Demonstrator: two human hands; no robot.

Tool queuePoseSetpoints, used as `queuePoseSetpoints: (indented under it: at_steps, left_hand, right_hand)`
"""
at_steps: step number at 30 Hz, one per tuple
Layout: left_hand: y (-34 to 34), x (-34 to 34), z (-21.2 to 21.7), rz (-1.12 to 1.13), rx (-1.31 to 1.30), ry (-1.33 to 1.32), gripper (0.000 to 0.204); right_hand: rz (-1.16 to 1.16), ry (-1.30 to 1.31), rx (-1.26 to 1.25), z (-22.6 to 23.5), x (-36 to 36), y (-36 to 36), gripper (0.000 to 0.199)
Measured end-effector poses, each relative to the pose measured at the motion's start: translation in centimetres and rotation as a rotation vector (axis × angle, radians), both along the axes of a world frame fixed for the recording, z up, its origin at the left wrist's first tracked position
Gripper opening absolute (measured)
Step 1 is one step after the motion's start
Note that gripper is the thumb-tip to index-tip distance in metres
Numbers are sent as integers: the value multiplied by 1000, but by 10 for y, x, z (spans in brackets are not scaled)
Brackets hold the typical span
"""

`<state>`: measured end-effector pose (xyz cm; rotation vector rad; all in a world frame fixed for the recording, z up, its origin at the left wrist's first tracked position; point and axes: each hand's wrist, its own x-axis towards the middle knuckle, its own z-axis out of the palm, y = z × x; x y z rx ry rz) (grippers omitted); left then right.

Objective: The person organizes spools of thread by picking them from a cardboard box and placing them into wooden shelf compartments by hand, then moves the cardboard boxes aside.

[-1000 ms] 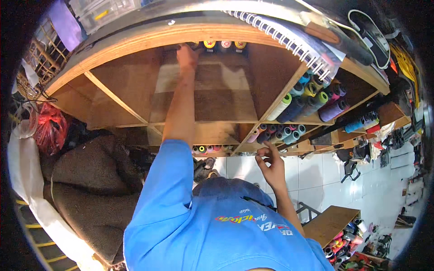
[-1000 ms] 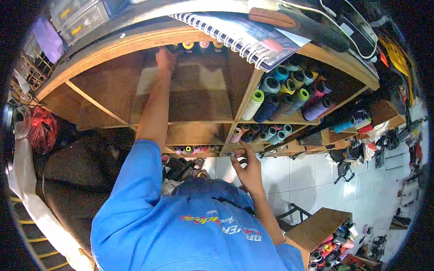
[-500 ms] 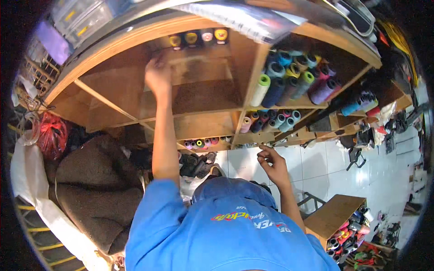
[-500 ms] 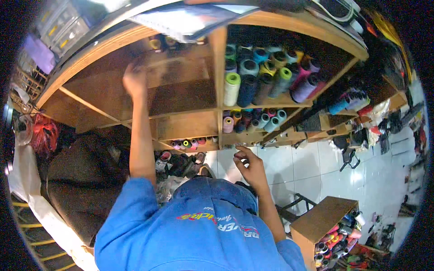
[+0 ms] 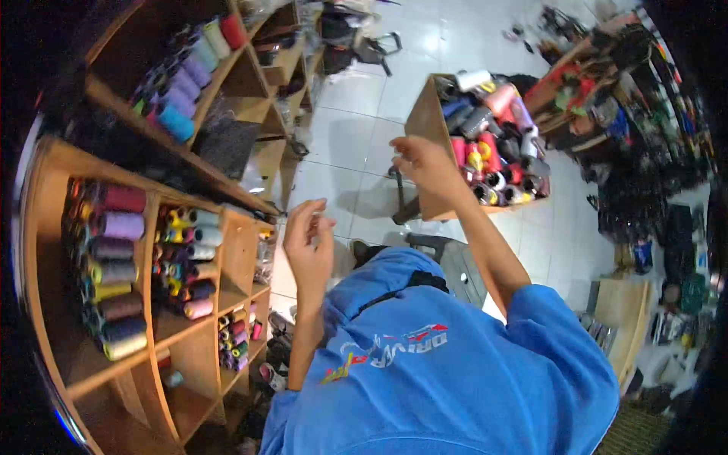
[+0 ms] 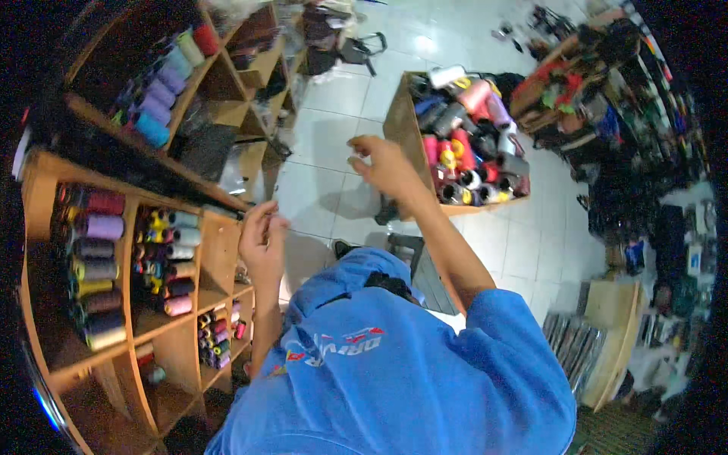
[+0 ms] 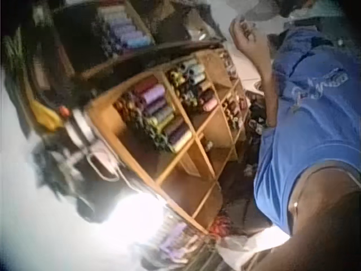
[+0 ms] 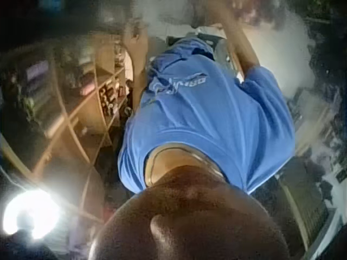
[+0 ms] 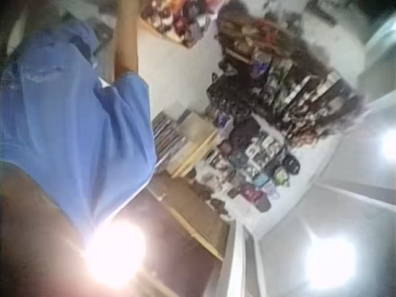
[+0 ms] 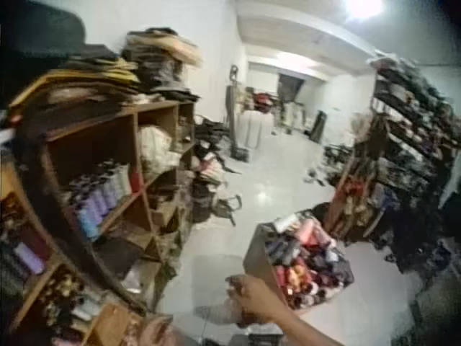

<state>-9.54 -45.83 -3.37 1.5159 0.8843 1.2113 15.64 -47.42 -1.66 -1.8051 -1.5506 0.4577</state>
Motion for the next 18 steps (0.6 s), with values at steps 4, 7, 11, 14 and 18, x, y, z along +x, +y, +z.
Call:
queuePoseSetpoints:
  at_steps: [4, 7, 11, 14, 18]
  left_hand:
    - [2, 82, 19, -278, 7, 36, 24]
    - [3, 107, 17, -381, 49, 44, 25]
    - [4, 115, 10, -434, -17, 92, 26]
    - [10, 112, 4, -427, -65, 145, 27]
    - [17, 111, -1, -443, -100, 184, 25]
  right_hand:
    - [-471, -258, -74, 5, 103, -64, 36]
    - [-728, -533, -95, -12, 185, -115, 47]
    - [-717, -641, -246, -50, 261, -167, 61]
    - [-612, -622, -441, -51, 273, -167, 61]
    - [-700, -581, -420, -21, 251, -159, 55]
